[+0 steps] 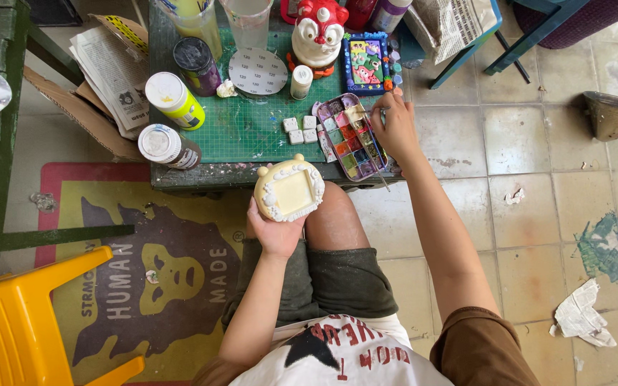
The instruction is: The person sits holding a ceramic picture frame on their lap and paints its inner surface white with a paintbrush, dipping the brush into a jar of white paint and reloading from a water cup. They rotate the frame to reach different edges, set it on the table, and later pick up a pink cup and a small tool near the paint palette.
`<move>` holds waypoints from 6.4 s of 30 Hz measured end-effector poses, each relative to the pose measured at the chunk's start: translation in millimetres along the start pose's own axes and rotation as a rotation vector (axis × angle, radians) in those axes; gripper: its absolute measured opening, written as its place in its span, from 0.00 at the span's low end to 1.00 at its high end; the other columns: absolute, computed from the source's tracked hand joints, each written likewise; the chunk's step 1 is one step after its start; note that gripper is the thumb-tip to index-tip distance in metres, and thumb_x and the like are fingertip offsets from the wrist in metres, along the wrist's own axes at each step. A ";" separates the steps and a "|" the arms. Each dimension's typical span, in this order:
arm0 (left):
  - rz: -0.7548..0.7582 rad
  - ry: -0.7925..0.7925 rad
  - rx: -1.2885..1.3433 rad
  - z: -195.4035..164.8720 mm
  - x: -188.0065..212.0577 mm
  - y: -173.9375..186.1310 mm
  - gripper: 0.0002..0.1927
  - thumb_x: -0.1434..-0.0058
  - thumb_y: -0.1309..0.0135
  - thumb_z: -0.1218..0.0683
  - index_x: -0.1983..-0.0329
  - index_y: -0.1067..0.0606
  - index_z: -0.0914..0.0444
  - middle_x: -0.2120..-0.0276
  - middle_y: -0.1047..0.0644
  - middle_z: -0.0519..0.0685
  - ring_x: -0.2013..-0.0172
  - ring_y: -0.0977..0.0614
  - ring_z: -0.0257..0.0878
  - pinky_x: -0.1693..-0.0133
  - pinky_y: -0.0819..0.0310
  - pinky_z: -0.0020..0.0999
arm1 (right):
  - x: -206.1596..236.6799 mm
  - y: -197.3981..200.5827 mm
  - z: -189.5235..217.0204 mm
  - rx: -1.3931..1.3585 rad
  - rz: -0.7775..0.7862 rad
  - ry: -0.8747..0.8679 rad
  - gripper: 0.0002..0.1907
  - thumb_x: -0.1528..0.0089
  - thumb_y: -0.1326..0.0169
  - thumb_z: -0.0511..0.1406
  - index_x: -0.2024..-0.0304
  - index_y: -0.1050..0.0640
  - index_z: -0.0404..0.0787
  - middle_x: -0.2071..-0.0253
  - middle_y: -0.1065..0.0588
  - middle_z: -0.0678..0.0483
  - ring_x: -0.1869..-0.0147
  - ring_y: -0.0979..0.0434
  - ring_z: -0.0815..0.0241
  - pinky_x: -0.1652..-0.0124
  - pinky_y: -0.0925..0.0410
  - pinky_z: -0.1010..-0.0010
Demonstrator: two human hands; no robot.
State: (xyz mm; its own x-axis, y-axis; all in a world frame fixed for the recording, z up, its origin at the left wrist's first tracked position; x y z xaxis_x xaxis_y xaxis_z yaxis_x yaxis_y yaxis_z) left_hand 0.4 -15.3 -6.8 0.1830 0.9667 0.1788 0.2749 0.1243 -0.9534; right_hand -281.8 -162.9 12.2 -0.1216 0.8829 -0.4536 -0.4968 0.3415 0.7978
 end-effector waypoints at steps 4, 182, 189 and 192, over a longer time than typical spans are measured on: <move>0.008 0.023 0.033 1.4 1.7 -1.6 0.35 0.32 0.69 0.33 0.24 0.43 0.47 0.26 0.40 0.46 0.26 0.41 0.49 0.31 0.46 0.60 | 2.7 0.8 0.1 0.046 0.031 0.021 0.03 0.35 0.46 0.28 0.61 0.28 0.38 0.60 0.25 0.51 0.54 0.27 0.48 0.51 0.41 0.58; 0.180 -0.098 0.019 -7.0 62.9 -72.5 0.37 0.29 0.72 0.33 0.20 0.48 0.50 0.25 0.41 0.45 0.26 0.40 0.44 0.28 0.44 0.51 | 80.0 199.0 241.8 -0.236 0.148 0.485 0.16 0.46 0.44 0.22 0.60 0.29 0.43 0.56 0.23 0.58 0.41 0.23 0.54 0.46 0.39 0.57; 0.165 -0.067 0.033 -6.3 61.8 -72.0 0.37 0.29 0.73 0.32 0.20 0.48 0.49 0.25 0.41 0.45 0.26 0.39 0.44 0.29 0.44 0.51 | 79.3 198.6 241.7 -0.253 0.155 0.484 0.17 0.47 0.44 0.23 0.59 0.29 0.42 0.56 0.23 0.56 0.41 0.23 0.53 0.47 0.39 0.57; 0.187 -0.075 0.007 -6.8 62.2 -72.2 0.37 0.30 0.72 0.32 0.20 0.48 0.49 0.25 0.41 0.45 0.26 0.39 0.44 0.29 0.43 0.52 | 80.9 197.3 242.3 -0.284 0.193 0.506 0.18 0.48 0.44 0.22 0.58 0.29 0.42 0.56 0.23 0.57 0.41 0.23 0.53 0.46 0.38 0.57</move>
State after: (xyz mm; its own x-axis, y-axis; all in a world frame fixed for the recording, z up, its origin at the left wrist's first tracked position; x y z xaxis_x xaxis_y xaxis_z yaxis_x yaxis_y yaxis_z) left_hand -1.6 34.3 74.8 0.1594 0.9870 -0.0202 0.2363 -0.0580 -0.9699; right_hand -181.4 54.1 229.1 -0.5908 0.6336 -0.4995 -0.6266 0.0297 0.7788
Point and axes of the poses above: each hand's wrist, its own x-axis away from the middle knuckle, its own y-axis out of the back of the hand, z = x × y, the point moved 3 cm from there along -x, towards the middle knuckle
